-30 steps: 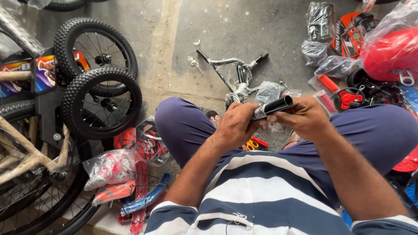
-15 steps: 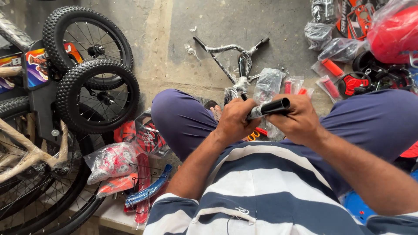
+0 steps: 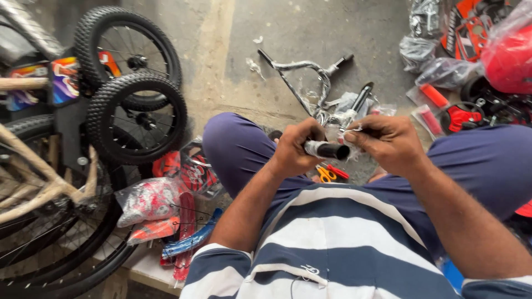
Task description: The person sits on the floor and unwraps a bicycle handlebar and a metal tube from plastic packaging. They use scissors to cut the plastic and remove the wrapping, then place the handlebar and tube on the floor.
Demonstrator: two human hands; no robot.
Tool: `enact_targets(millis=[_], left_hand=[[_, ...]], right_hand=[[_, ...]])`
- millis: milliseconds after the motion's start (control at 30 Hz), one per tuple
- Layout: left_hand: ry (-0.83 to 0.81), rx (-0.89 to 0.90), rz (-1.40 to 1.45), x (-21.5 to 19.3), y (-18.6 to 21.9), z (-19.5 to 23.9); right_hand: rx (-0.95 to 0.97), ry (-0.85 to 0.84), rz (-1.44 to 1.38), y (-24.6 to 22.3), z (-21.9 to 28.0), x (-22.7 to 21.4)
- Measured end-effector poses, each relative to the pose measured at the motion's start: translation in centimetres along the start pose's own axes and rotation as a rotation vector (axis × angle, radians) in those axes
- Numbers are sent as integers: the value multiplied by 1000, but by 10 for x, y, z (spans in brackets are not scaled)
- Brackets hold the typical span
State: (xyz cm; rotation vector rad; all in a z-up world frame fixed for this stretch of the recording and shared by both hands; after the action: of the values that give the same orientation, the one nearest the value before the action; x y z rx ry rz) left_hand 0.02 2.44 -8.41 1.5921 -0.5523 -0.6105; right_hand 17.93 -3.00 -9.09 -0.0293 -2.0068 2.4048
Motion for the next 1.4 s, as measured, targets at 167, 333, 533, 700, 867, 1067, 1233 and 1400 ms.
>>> enact_targets(millis=[167,333,533,700,867,1067,1233,1400], left_hand=[[52,27,94,-18,-3,-2],[116,54,23,-18,0,-4],[119,20,-168,-9,14,-4],[69,21,-247,-7,18,-2],[60,15,-213,-2,12,-2],[16,39,-335,2,11,3],[-27,23,-353,-1,9,1],[-7,62,-236,-15,11,5]], right_hand=[[-163,-40,-284,-7,-4,12],[-37,-130,-226,-22,-4,26],[-269,-181,178,-81,-5,39],[-352,-202,305,-82,-5,35],[-107,-204,-85,-39,-7,40],[-437,-70,348,-69,6,40],[-826,36,697,-112,15,54],[-729,-56,644,-113,3,65]])
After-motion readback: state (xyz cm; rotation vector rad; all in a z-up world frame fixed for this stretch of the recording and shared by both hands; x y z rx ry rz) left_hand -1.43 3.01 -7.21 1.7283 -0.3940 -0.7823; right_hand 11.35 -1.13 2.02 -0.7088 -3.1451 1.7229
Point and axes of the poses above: each hand's wrist, its own z-axis away from the middle knuckle, its own x-axis out of the palm, y = z × x, the point moved 8 cm from there along -z, towards the middle knuckle, and after that the axes turned 2 degrees about -x, right-handed, at the moved point
